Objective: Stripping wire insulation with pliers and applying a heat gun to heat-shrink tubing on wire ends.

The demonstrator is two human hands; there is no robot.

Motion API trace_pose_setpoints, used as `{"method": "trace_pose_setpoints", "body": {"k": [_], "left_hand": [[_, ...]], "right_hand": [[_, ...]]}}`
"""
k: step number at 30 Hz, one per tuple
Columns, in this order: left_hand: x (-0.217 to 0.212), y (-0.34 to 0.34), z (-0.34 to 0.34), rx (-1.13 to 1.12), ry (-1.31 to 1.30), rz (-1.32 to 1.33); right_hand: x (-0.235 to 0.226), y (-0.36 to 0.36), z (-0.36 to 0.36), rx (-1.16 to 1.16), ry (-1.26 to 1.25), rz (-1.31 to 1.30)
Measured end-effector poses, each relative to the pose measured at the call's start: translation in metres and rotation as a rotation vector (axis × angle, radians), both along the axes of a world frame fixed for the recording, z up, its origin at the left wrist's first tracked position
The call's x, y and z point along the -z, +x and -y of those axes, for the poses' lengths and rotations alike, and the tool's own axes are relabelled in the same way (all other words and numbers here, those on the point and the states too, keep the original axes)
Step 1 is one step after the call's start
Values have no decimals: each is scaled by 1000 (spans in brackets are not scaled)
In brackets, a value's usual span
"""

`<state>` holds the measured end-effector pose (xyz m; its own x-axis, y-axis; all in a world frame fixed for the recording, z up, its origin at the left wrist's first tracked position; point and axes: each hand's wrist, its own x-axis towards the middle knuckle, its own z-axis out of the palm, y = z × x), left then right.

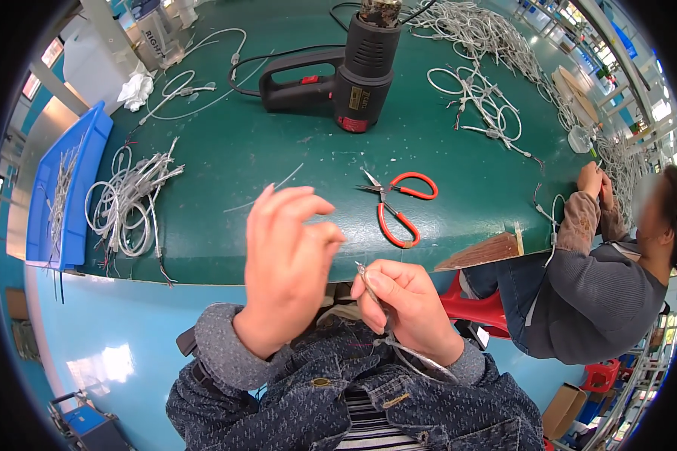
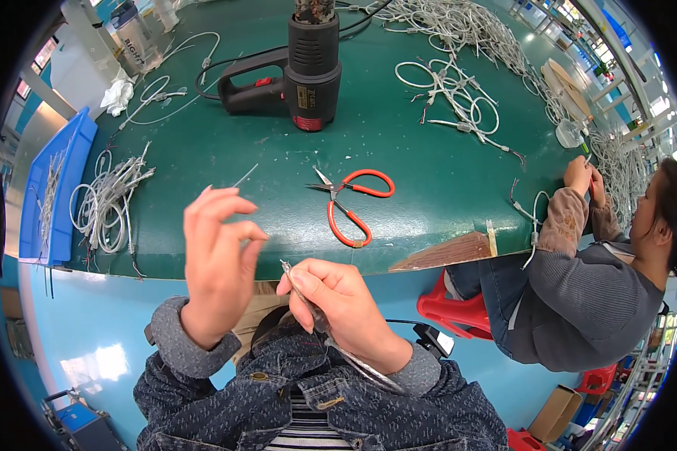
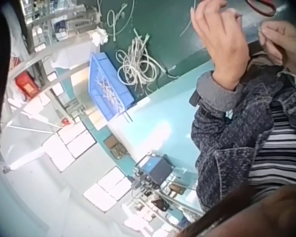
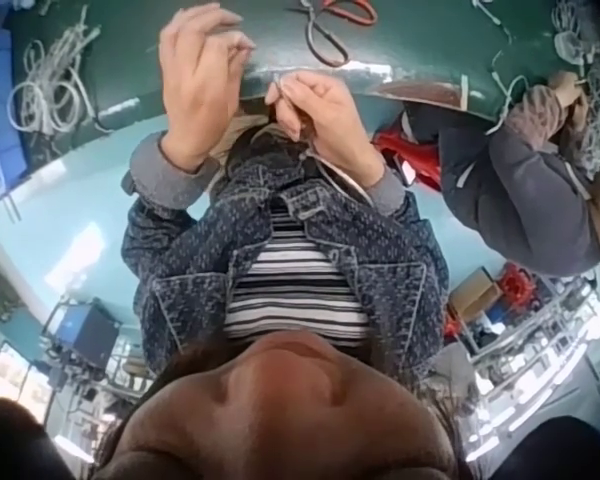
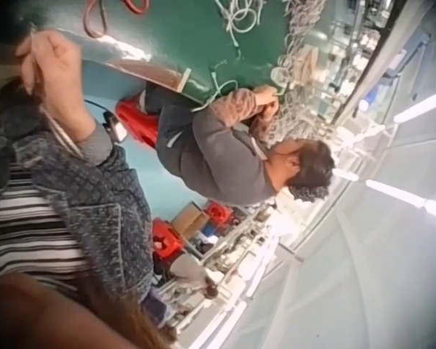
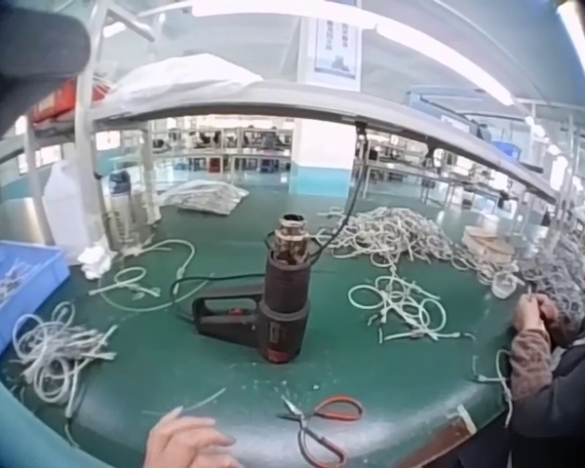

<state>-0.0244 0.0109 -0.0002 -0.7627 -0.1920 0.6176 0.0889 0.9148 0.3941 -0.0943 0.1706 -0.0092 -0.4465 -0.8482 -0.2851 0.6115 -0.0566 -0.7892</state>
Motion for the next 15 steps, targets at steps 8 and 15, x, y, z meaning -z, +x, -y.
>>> {"method": "trace_pose_setpoints", "body": {"k": [8,15], "left_hand": [[-3,0,0,155,256,25],[-3,1,0,157,212,0]], "right_hand": [[0,-3,1,4,24,-39],[2,-4,1,3,30,-48]]}}
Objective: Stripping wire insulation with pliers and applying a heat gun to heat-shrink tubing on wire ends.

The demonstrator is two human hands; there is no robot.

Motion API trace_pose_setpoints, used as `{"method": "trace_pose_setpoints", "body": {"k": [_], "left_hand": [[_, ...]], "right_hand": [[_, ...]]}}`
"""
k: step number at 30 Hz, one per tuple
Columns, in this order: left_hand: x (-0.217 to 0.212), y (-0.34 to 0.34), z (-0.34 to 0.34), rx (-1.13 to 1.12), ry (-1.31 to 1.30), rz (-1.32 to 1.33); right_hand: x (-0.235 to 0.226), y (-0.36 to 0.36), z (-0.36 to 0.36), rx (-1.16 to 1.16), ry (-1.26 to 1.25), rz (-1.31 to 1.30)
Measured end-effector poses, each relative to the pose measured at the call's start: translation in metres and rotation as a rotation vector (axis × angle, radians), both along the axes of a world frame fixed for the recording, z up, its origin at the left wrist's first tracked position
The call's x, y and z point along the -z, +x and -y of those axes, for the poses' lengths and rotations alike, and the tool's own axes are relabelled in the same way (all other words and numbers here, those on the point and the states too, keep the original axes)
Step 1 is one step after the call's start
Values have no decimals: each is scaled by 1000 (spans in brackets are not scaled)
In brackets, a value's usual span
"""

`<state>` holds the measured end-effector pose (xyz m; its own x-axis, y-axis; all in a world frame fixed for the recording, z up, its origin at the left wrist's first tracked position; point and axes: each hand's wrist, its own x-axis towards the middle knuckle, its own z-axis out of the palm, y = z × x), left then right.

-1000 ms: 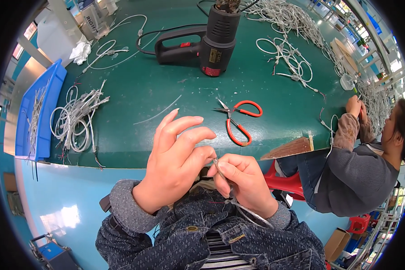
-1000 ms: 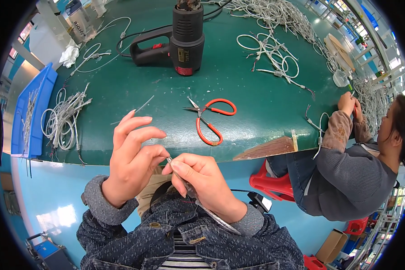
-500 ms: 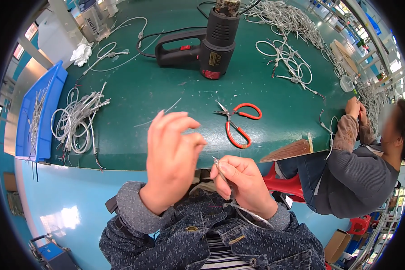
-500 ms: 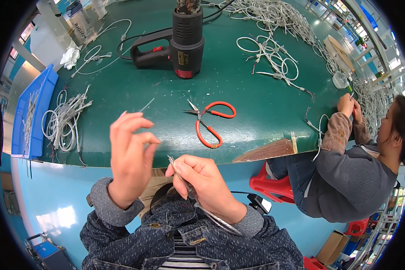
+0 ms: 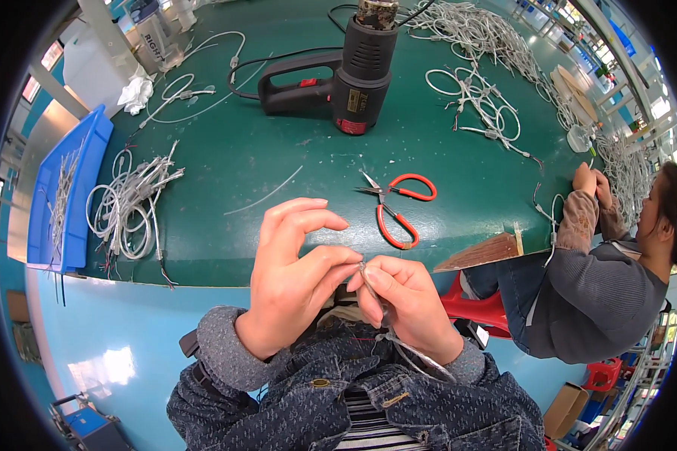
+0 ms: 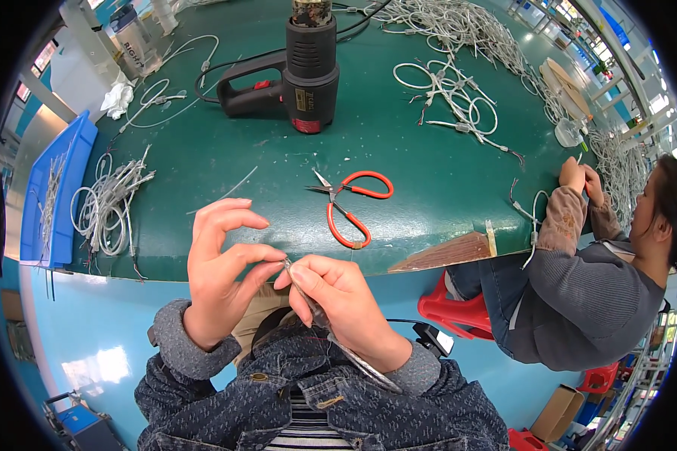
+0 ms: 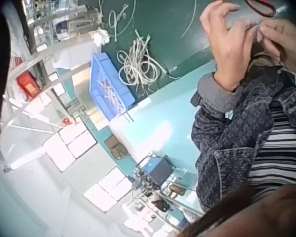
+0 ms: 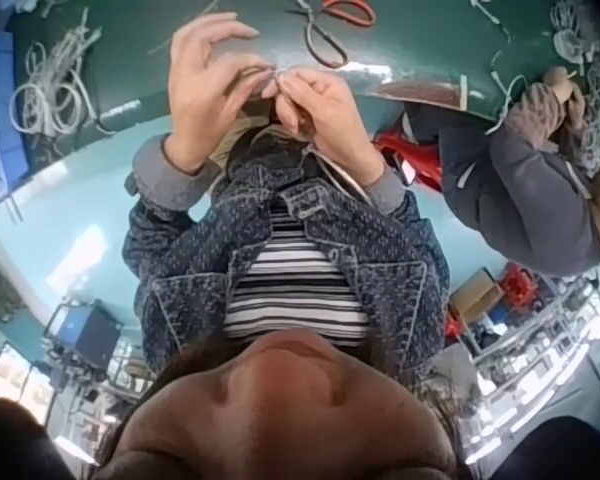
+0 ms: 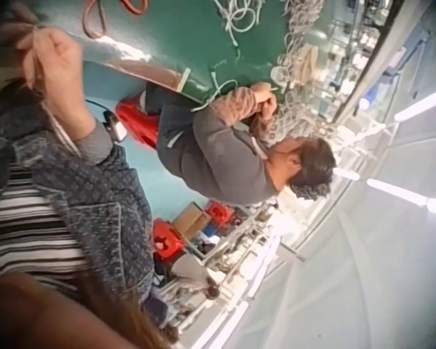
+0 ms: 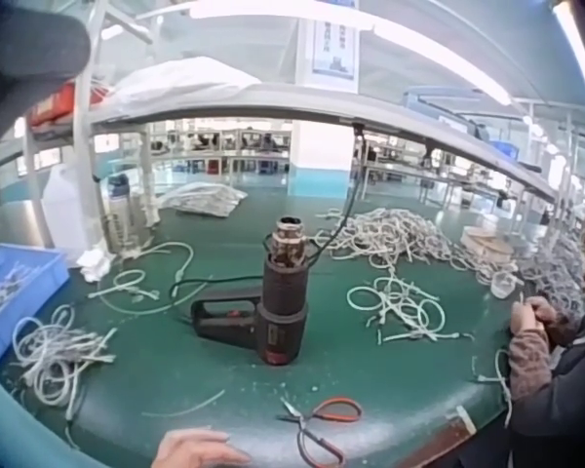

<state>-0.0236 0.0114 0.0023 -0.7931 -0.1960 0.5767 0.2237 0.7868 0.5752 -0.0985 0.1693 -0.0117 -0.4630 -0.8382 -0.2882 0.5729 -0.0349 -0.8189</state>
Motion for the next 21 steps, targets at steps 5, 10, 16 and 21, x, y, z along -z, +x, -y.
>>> {"method": "trace_pose_setpoints", "body": {"k": [5,10,16,21], "left_hand": [[0,0,1,11,27,-3],[1,1,3,35,79,14],[1,0,7,72,130,29],[-2,0,8,100,151,55]], "right_hand": [[-1,1,0,11,0,-28],[-3,2,1,24,6,-116],[-4,2,1,32,27,-190],[-3,1,0,64,44,-302]]}}
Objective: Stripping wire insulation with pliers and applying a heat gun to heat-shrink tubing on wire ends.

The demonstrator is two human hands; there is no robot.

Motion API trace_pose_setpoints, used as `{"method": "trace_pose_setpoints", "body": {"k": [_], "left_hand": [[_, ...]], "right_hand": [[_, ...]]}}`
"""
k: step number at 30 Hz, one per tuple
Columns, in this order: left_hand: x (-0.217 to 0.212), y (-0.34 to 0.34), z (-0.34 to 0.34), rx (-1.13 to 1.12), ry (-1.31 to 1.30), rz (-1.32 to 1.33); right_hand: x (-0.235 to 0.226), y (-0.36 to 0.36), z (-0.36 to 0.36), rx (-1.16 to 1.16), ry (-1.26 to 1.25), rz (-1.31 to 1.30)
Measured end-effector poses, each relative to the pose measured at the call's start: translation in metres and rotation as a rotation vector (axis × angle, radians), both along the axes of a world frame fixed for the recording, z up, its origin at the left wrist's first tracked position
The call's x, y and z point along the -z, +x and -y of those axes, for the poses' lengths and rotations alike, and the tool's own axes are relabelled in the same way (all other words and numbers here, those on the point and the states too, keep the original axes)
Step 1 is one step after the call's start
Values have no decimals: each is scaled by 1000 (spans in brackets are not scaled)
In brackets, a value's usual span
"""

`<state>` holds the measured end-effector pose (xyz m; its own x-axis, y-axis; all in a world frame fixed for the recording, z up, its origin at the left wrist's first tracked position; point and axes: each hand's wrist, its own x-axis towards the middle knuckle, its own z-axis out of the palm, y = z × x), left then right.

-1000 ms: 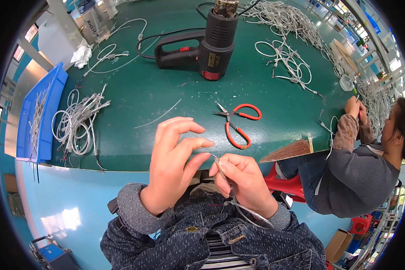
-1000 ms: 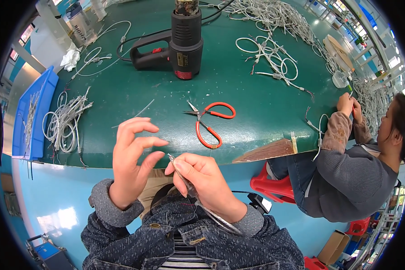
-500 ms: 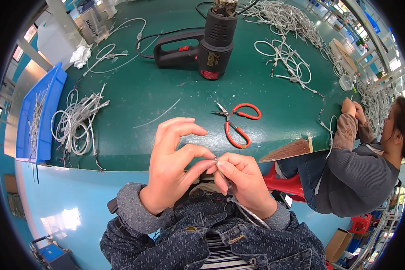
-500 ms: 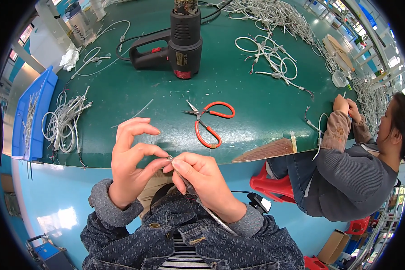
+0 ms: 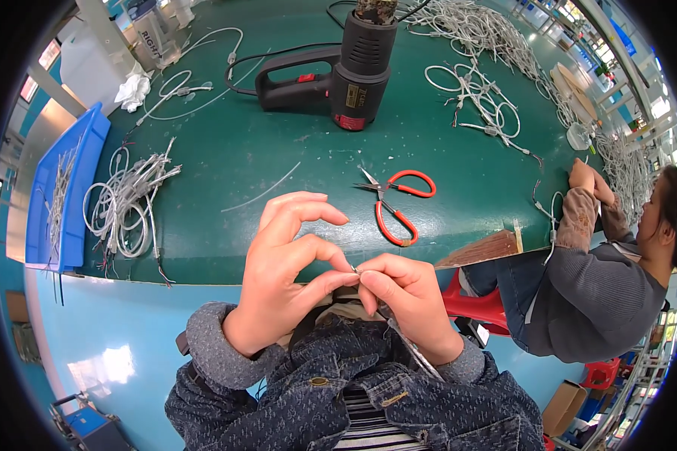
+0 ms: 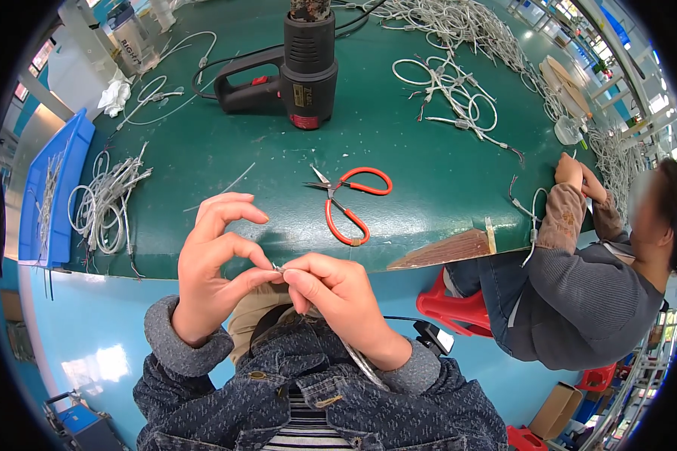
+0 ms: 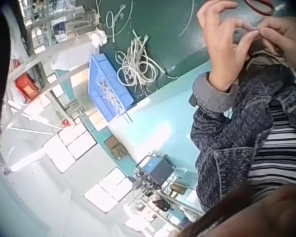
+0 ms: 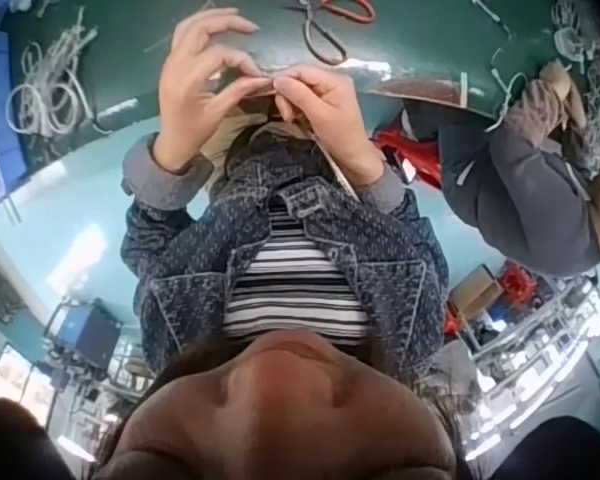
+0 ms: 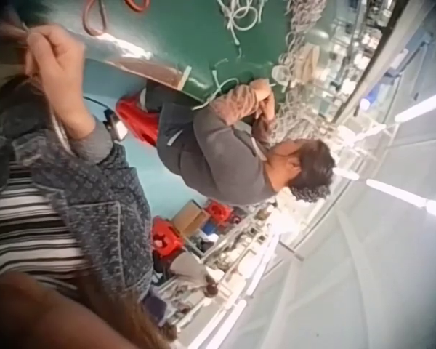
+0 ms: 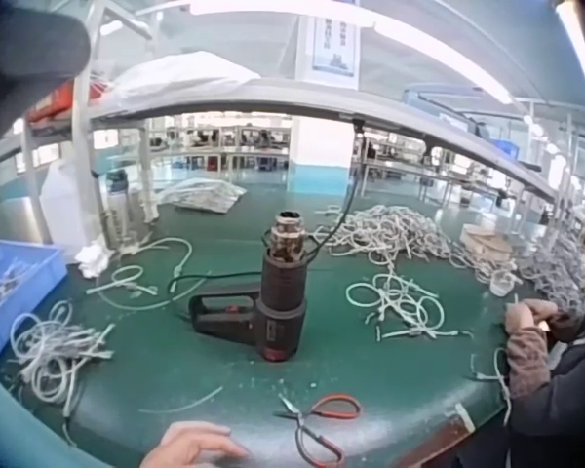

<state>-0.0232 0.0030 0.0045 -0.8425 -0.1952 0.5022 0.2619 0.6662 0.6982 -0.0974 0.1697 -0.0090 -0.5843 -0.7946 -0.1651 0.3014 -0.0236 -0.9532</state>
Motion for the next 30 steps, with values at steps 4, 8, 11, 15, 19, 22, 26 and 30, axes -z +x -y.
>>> {"method": "trace_pose_setpoints", "body": {"k": [4,8,11,15,19,22,26,30], "left_hand": [[-1,1,-3,-9,-3,-11],[2,7,-8,-16,7,-48],[2,9,-14,-58,39,-52],[0,10,-20,-108,121,-17],[-2,8,-21,-50,182,7],[-6,10,-24,-57,150,11],[-7,11,-25,-81,112,7],[-8,17,-29,-202,0,11]], "right_hand": [[1,1,-2,32,21,-154],[1,5,-1,113,-13,-211],[-2,3,-4,164,-10,-253],[-4,4,-3,177,-33,-319],[-3,2,-3,170,-41,-406],[0,3,-4,170,-31,-453],[2,4,-3,178,2,-523],[2,5,2,147,23,-597]]}}
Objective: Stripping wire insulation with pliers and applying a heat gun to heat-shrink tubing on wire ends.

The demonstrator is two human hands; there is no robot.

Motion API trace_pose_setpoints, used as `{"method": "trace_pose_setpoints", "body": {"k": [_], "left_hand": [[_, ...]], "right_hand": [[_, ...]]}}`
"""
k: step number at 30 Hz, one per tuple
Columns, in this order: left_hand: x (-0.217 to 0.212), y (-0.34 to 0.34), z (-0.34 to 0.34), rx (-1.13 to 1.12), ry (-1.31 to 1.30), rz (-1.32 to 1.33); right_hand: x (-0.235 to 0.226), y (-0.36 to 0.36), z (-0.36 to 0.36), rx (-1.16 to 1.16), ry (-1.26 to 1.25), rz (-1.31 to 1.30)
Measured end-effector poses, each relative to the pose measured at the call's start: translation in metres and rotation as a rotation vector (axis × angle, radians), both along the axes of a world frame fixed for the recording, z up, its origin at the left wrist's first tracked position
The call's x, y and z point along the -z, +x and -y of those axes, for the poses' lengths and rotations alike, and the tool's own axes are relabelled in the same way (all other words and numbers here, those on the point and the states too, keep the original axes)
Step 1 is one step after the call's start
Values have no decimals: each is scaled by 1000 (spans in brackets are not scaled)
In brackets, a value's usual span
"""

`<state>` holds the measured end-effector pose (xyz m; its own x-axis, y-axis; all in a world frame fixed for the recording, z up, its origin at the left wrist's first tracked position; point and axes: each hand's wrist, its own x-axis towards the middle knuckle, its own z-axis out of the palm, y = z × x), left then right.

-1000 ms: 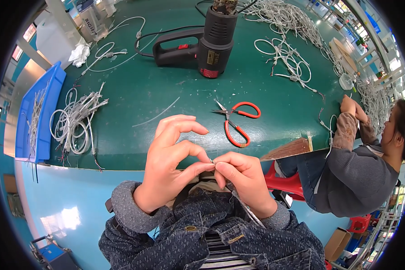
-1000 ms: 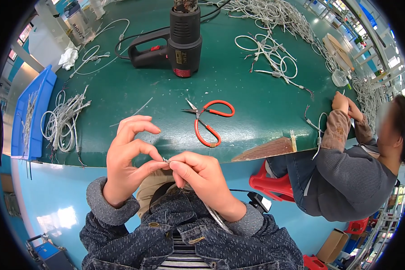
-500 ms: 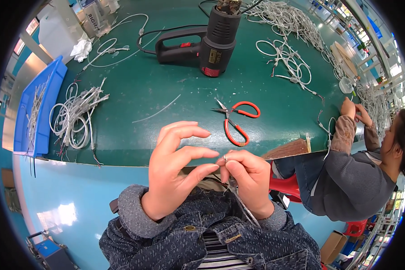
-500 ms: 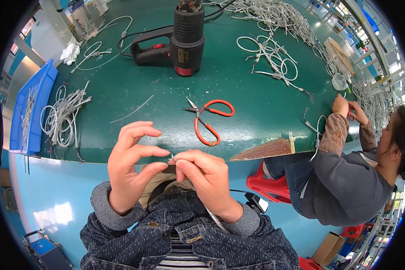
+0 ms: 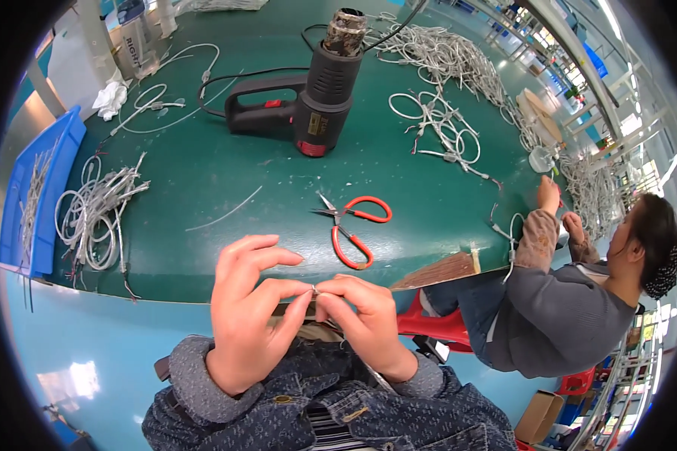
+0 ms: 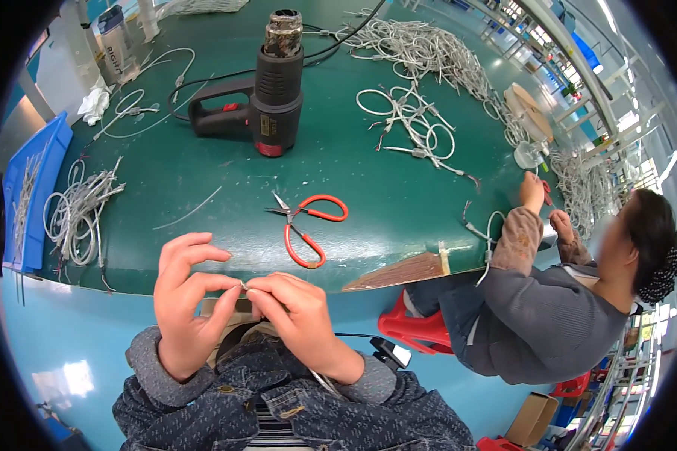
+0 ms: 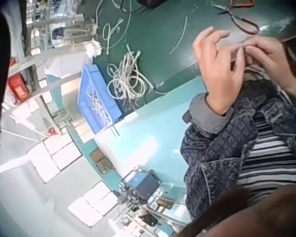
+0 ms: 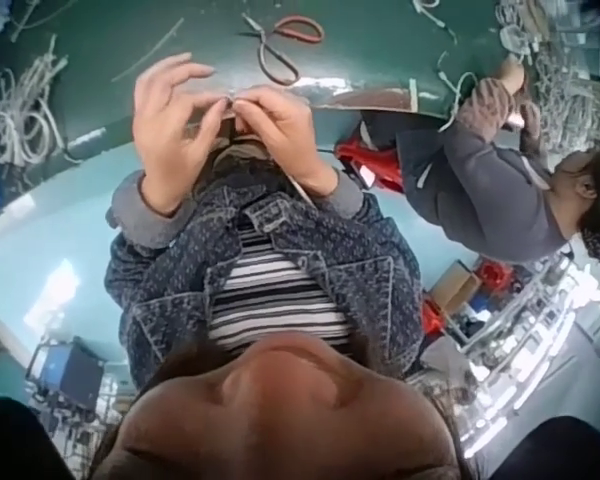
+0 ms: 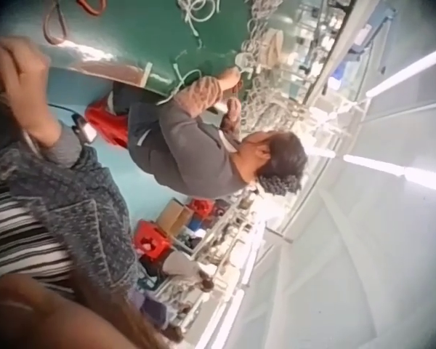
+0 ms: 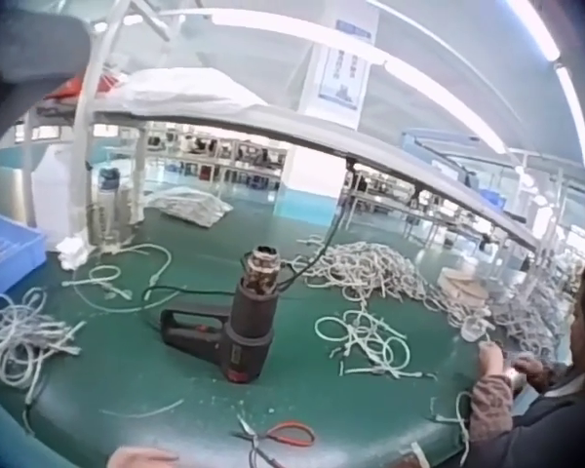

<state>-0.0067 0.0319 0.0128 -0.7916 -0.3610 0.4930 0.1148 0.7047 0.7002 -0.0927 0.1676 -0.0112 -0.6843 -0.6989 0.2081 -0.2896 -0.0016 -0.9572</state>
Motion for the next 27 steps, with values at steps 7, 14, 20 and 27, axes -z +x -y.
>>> {"method": "trace_pose_setpoints", "body": {"k": [7,14,20,27], "left_hand": [[10,-2,6,-70,-315,-34],[20,-10,21,-108,-161,-65],[35,0,13,93,337,6],[41,28,16,-13,496,-108]], "right_hand": [[1,-4,4,-54,102,3],[7,-16,-3,-179,0,546],[8,-6,10,-230,-99,862],[15,-4,44,-529,-244,1316]]}}
